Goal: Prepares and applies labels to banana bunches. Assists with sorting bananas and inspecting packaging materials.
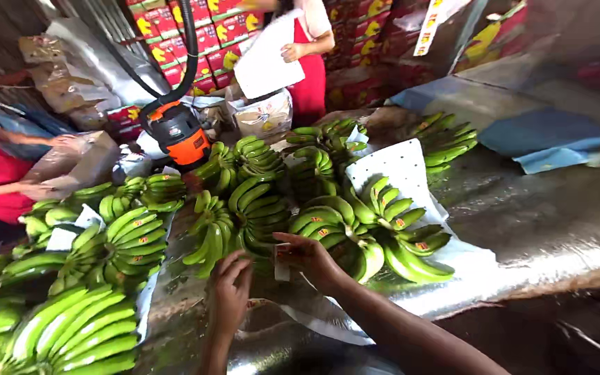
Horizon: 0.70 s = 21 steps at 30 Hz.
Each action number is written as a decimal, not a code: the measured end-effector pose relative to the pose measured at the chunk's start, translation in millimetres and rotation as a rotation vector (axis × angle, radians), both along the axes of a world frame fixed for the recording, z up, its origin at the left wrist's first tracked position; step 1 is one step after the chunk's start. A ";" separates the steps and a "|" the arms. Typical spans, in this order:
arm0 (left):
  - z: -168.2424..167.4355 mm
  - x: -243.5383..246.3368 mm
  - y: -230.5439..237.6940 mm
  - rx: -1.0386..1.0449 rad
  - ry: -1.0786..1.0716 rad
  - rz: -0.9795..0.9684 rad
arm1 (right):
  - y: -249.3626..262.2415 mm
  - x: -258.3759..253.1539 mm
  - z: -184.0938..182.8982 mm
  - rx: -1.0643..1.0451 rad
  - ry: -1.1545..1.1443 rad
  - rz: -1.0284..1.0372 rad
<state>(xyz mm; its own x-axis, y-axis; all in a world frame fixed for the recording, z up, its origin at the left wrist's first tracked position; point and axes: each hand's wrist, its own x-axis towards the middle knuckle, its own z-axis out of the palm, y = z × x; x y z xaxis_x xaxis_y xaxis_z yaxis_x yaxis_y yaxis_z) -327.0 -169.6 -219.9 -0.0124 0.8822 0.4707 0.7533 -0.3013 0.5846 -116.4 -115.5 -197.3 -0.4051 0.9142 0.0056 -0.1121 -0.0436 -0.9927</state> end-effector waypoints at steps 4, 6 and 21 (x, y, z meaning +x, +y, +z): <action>13.9 15.5 30.0 0.236 0.187 -0.188 | -15.2 -22.1 -6.9 0.014 -0.080 -0.061; 7.7 17.6 41.0 0.308 0.236 -0.206 | -21.0 -26.0 -9.9 0.056 -0.085 -0.089; 44.9 -19.9 213.1 -0.553 0.333 -0.341 | 11.7 -3.6 -42.7 -0.458 0.365 -0.490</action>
<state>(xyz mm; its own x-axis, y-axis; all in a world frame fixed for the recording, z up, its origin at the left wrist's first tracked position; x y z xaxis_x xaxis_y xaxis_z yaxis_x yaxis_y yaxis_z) -346.9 43.5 -174.9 0.3715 0.9215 -0.1135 0.8348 -0.2780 0.4752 -120.0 -103.8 -240.1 0.0023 0.9323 -0.3616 -0.5425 -0.3026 -0.7837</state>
